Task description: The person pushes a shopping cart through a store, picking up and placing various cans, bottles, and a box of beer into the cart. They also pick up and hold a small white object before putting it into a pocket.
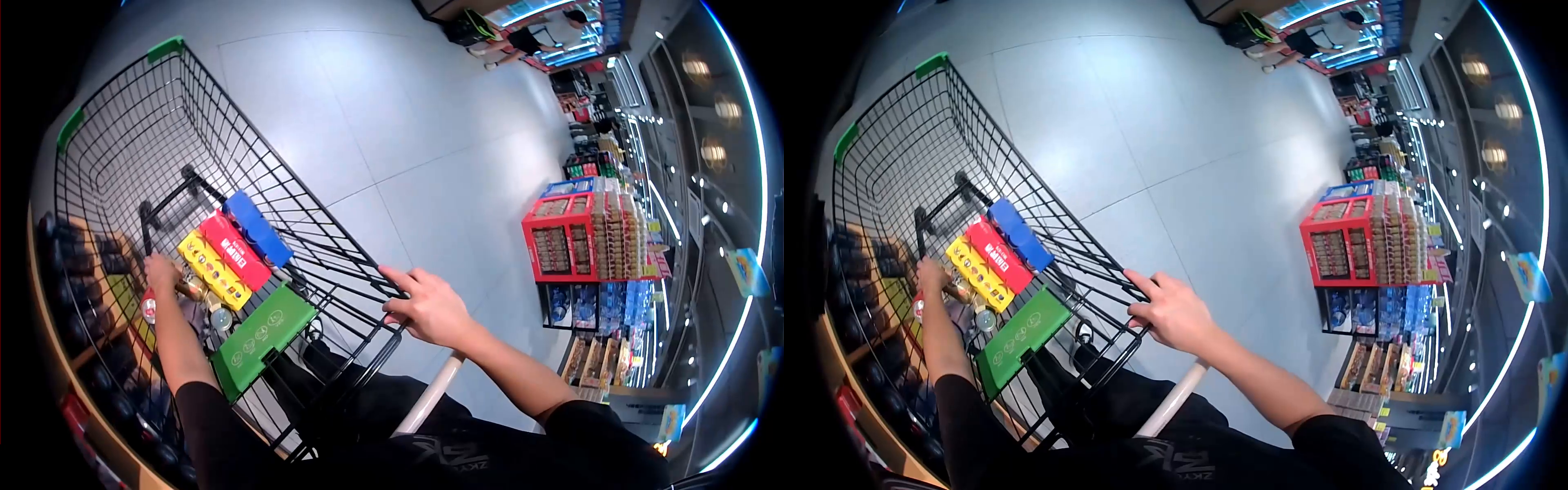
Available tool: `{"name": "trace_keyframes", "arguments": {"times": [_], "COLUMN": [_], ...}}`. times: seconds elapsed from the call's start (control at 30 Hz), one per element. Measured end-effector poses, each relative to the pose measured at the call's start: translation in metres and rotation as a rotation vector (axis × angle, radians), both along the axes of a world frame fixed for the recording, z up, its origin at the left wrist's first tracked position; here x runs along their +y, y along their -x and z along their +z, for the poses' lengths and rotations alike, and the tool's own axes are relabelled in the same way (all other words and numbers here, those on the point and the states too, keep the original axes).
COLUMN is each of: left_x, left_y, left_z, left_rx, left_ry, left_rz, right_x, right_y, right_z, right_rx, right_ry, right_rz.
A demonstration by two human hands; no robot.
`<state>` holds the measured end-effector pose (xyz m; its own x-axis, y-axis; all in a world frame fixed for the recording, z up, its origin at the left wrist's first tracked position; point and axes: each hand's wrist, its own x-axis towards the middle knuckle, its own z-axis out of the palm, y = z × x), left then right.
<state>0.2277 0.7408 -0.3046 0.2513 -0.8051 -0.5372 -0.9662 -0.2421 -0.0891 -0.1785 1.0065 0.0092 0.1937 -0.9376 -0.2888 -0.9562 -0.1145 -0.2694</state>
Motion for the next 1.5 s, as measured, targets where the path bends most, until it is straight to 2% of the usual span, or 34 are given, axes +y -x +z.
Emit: {"name": "trace_keyframes", "arguments": {"times": [0.13,0.2,0.27,0.3,0.33,0.4,0.47,0.6,0.67,0.7,0.77,0.8,0.83,0.87,0.93,1.0,1.07,1.17,1.2,1.27,1.33,1.37,1.4,1.47,1.5], "left_x": [-0.004,-0.011,-0.013,-0.013,-0.009,-0.003,0.01,0.021,-0.003,-0.001,-0.012,-0.029,-0.024,-0.026,0.007,0.034,0.055,0.107,0.117,0.141,0.161,0.163,0.162,0.152,0.148], "left_y": [0.005,-0.019,-0.023,-0.034,-0.031,-0.018,-0.01,-0.003,-0.009,-0.002,-0.002,-0.021,-0.012,-0.026,-0.009,0.001,-0.001,0.028,0.03,0.046,0.055,0.057,0.057,0.054,0.054], "left_z": [0.015,-0.029,-0.023,-0.038,-0.034,-0.012,-0.003,0.059,0.09,0.13,0.183,0.174,0.228,0.228,0.319,0.371,0.388,0.424,0.426,0.438,0.438,0.443,0.437,0.428,0.427], "left_rx": [0.019,0.196,0.292,0.357,0.419,0.39,0.406,0.221,0.383,0.499,0.773,0.803,0.928,1.053,1.299,1.487,1.715,1.928,2.033,2.198,2.349,2.308,2.418,2.557,2.577], "left_ry": [0.055,0.135,0.098,0.132,0.215,0.206,0.322,0.487,0.487,0.587,0.632,0.703,0.604,0.681,0.479,0.518,0.48,0.439,0.338,0.244,0.005,-0.086,-0.083,-0.327,-0.382], "left_rz": [0.136,0.21,0.192,0.131,0.147,0.183,0.148,0.055,0.117,0.119,0.197,0.181,0.173,0.216,0.383,0.384,0.357,0.636,0.746,0.955,0.977,1.055,0.973,0.896,0.872], "right_x": [0.001,0.003,0.005,0.005,0.004,0.006,0.01,0.01,-0.002,-0.007,-0.028,-0.033,-0.045,-0.051,-0.06,-0.067,-0.069,-0.073,-0.077,-0.076,-0.097,-0.099,-0.102,-0.116,-0.133], "right_y": [0.001,0.0,-0.001,-0.001,-0.002,-0.001,0.0,0.0,0.007,0.007,0.006,0.011,0.014,0.012,0.014,0.013,0.011,0.013,0.013,0.007,-0.011,-0.023,-0.052,-0.1,-0.12], "right_z": [0.0,0.001,-0.001,0.002,0.005,0.003,-0.008,-0.009,-0.026,-0.037,-0.03,-0.052,-0.059,-0.048,-0.048,-0.047,-0.036,-0.041,-0.041,-0.002,0.035,0.058,0.09,0.118,0.123], "right_rx": [-0.017,-0.018,-0.039,-0.045,-0.055,-0.059,-0.05,-0.043,-0.07,-0.077,-0.096,-0.147,-0.131,-0.097,-0.06,-0.043,0.004,0.041,0.05,0.087,-0.702,-0.896,-1.086,-1.456,-1.537], "right_ry": [-0.029,-0.039,-0.027,-0.031,-0.042,-0.044,-0.026,-0.013,0.091,0.167,0.052,0.256,0.253,0.215,0.231,0.197,0.121,0.145,0.167,0.031,0.075,0.04,0.0,-0.11,-0.174], "right_rz": [-0.011,-0.027,-0.037,-0.038,-0.04,-0.047,-0.056,-0.071,-0.063,-0.042,-0.121,-0.097,-0.074,-0.063,-0.058,-0.081,-0.093,-0.068,-0.052,0.007,0.02,0.033,0.049,0.137,0.189]}}
